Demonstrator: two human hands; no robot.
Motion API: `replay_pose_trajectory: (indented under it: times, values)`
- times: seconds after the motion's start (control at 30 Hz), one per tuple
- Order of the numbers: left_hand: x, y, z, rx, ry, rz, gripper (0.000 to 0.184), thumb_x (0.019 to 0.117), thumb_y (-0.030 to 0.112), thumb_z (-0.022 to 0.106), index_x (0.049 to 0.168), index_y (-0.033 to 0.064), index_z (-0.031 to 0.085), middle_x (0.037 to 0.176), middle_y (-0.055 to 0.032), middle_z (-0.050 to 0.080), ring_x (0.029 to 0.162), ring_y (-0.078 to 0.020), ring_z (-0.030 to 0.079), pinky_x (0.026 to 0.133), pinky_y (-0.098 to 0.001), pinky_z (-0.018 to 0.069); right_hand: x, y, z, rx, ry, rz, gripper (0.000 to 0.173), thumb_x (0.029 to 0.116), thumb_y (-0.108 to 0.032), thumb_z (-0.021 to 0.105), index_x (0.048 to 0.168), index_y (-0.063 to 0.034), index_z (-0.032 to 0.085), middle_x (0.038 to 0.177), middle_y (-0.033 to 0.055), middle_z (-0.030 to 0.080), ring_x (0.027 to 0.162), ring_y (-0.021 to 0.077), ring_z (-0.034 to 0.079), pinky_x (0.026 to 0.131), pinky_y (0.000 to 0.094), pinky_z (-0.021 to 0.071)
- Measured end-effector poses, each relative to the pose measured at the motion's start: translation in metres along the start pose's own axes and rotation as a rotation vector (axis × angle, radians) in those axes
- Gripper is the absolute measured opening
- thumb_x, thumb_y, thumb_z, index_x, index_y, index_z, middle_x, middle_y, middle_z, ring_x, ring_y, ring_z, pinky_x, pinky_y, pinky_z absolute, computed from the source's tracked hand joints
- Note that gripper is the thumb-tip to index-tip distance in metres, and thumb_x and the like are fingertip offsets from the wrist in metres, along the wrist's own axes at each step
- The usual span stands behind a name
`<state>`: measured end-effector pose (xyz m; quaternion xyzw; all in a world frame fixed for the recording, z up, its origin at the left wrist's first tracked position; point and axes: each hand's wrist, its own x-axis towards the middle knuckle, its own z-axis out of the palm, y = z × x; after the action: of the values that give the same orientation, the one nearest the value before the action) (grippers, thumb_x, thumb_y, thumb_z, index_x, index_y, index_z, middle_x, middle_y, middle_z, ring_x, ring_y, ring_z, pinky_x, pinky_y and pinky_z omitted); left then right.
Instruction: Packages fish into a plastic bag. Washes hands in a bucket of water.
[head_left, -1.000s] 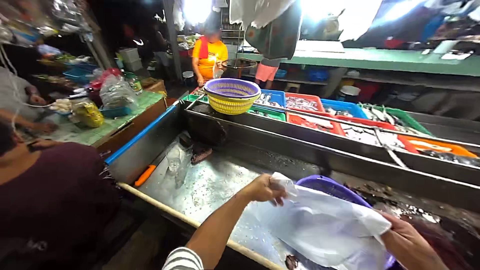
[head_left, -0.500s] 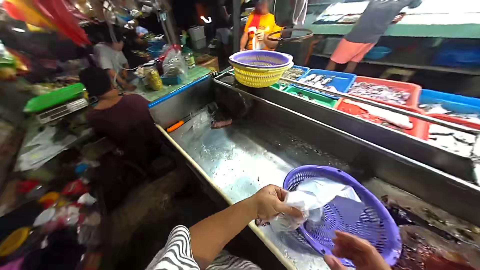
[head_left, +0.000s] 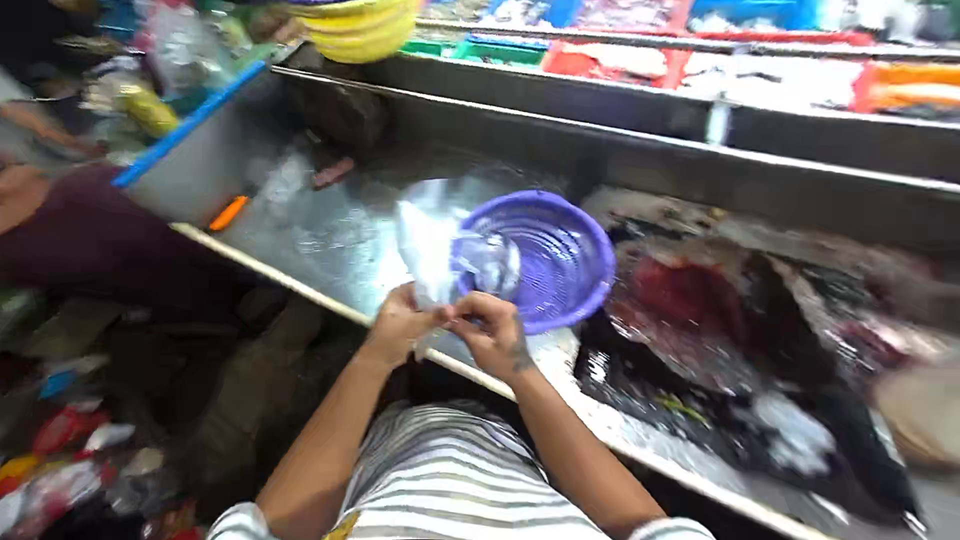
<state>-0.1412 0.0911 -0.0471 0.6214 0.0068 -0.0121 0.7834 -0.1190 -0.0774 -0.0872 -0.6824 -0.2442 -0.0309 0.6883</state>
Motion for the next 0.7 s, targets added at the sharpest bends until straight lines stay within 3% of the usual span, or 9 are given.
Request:
replay_pose_trajectory:
  times: [0.07,0.17,0.27,0.33,0.4,0.47,0.53,0.63,0.7]
  values:
    - [-0.001,-0.013,-0.007,0.004,0.006,-0.01,0.038,0.0807,0.009,0.085,0.113,0.0022,0.066,0.097,-0.0052,0.075,0.089,-0.0168,0.073,0.084,-0.038,0.0632,-0.002,0.008,-0.007,0.038,0.022,0.071,0.014,0.0966,-0.013,0.068,0.093,0.0003,0.071,0.082,0.0044,0.07,0.071,0.0086,0.066,0.066,0.027,0.0589]
    - [0.001,-0.019,-0.003,-0.061,0.042,-0.106,0.023,0.0823,-0.002,0.076,0.103,0.005,0.068,0.088,-0.0032,0.075,0.08,-0.0162,0.073,0.077,-0.0371,0.0637,-0.011,0.016,-0.016,0.025,0.149,0.126,0.015,0.0988,-0.009,0.059,0.101,0.0017,0.069,0.086,0.0047,0.07,0.074,0.0094,0.067,0.07,0.0291,0.0597]
    - [0.019,-0.014,-0.019,-0.113,-0.141,-0.122,0.012,0.0891,0.008,0.074,0.101,0.0082,0.07,0.088,-0.0009,0.075,0.081,-0.013,0.072,0.078,-0.034,0.0615,-0.003,0.023,-0.013,0.148,0.427,0.279,0.013,0.1,-0.005,0.055,0.105,0.0038,0.064,0.086,0.0055,0.069,0.072,0.0125,0.067,0.068,0.033,0.0613]
    - [0.039,-0.01,-0.026,-0.116,-0.269,-0.081,0.011,0.0968,0.013,0.067,0.106,0.0083,0.068,0.095,-0.0002,0.072,0.087,-0.012,0.069,0.083,-0.0336,0.059,0.003,0.02,-0.018,0.254,0.568,0.41,0.011,0.1014,-0.005,0.053,0.103,0.0,0.063,0.081,0.0047,0.07,0.069,0.0142,0.068,0.067,0.0347,0.0627]
    - [0.055,-0.002,-0.03,-0.106,-0.293,-0.09,0.017,0.1018,0.013,0.059,0.116,0.0039,0.061,0.106,-0.0045,0.07,0.097,-0.0156,0.069,0.089,-0.0373,0.0576,0.008,0.017,-0.016,0.302,0.573,0.375,0.011,0.1008,-0.003,0.053,0.101,-0.002,0.064,0.083,0.0052,0.072,0.071,0.014,0.07,0.068,0.0327,0.0633]
    - [0.068,-0.001,-0.035,-0.077,-0.331,-0.047,0.021,0.0982,0.011,0.064,0.116,0.0002,0.059,0.11,-0.0067,0.069,0.1,-0.0154,0.067,0.091,-0.0365,0.0573,0.014,0.015,-0.003,0.337,0.521,0.267,0.007,0.093,-0.001,0.061,0.098,-0.0037,0.065,0.086,0.0061,0.074,0.072,0.0138,0.071,0.067,0.0301,0.0629]
    - [0.077,-0.001,-0.042,-0.062,-0.427,0.026,0.022,0.0926,0.007,0.07,0.109,0.0014,0.057,0.109,-0.0065,0.066,0.099,-0.0145,0.067,0.089,-0.0346,0.0577,0.026,0.013,0.014,0.361,0.473,0.197,0.022,0.0824,-0.002,0.075,0.097,-0.0115,0.061,0.081,0.0006,0.07,0.069,0.01,0.068,0.064,0.0276,0.0617]
    - [0.079,0.0,-0.049,-0.035,-0.44,0.069,0.042,0.0857,0.003,0.078,0.119,-0.0028,0.054,0.106,-0.0102,0.065,0.094,-0.0168,0.069,0.083,-0.0349,0.061,0.04,0.016,0.033,0.328,0.392,0.179,0.04,0.0754,-0.005,0.085,0.11,-0.01,0.065,0.081,0.0004,0.071,0.068,0.0086,0.068,0.065,0.0268,0.0616]
    - [0.078,0.002,-0.058,0.006,-0.372,0.037,0.048,0.0824,0.002,0.08,0.123,-0.0035,0.054,0.099,-0.0097,0.069,0.085,-0.0155,0.07,0.078,-0.0334,0.0612,0.046,0.019,0.044,0.183,0.362,0.17,0.032,0.0765,-0.006,0.083,0.105,-0.0082,0.069,0.084,-0.0004,0.072,0.07,0.008,0.068,0.067,0.0248,0.0613]
